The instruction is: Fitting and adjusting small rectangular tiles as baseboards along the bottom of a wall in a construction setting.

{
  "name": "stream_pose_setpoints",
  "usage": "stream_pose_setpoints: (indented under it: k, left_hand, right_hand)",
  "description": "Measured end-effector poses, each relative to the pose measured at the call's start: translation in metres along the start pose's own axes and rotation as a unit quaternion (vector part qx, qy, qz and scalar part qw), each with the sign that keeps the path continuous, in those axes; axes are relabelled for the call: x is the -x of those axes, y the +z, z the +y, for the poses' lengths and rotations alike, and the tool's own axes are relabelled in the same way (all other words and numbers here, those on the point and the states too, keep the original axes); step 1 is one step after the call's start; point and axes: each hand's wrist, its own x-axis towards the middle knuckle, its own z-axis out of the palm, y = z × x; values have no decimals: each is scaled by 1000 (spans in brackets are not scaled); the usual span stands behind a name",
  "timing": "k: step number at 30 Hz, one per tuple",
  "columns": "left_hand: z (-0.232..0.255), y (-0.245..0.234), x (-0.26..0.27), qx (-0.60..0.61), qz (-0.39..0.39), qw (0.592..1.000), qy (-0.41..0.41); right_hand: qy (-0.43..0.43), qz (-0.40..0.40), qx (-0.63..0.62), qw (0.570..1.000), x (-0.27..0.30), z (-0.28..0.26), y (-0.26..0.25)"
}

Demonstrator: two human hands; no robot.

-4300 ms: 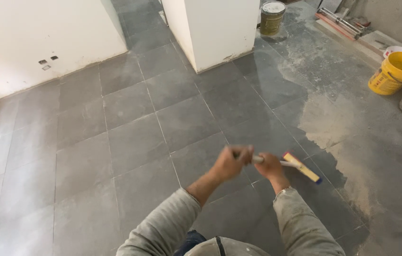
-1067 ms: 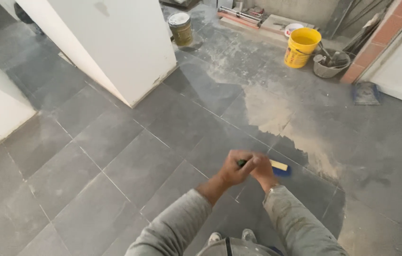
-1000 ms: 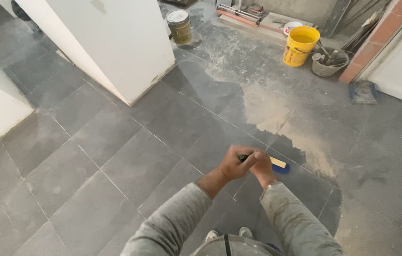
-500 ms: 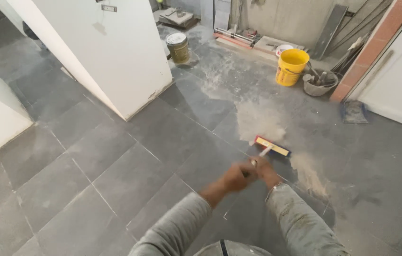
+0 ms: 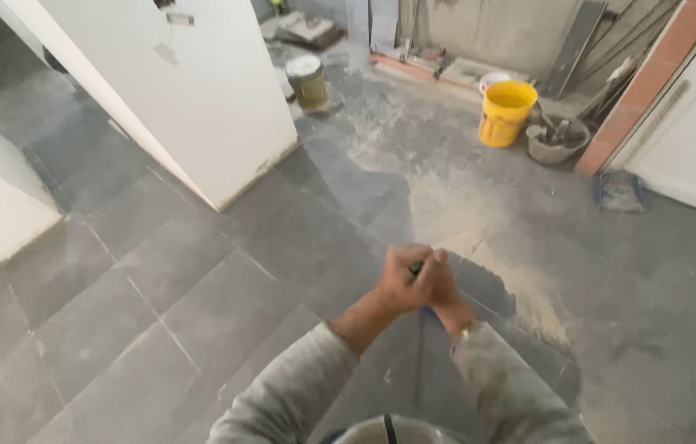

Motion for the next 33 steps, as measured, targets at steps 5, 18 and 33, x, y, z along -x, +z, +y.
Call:
stream_pose_setpoints:
  k: [5, 18, 33]
  left_hand:
    - [-100, 33, 30, -141, -58, 975, 163]
    - [8, -25, -90, -16, -27, 994, -107]
    - [-161, -69, -127, -20, -71, 992, 100]
  right_hand:
    - [37, -91, 43, 994, -32, 137, 44]
    - [159, -75, -11, 984, -74, 20, -11]
    - [134, -12, 82, 988, -142, 63, 71]
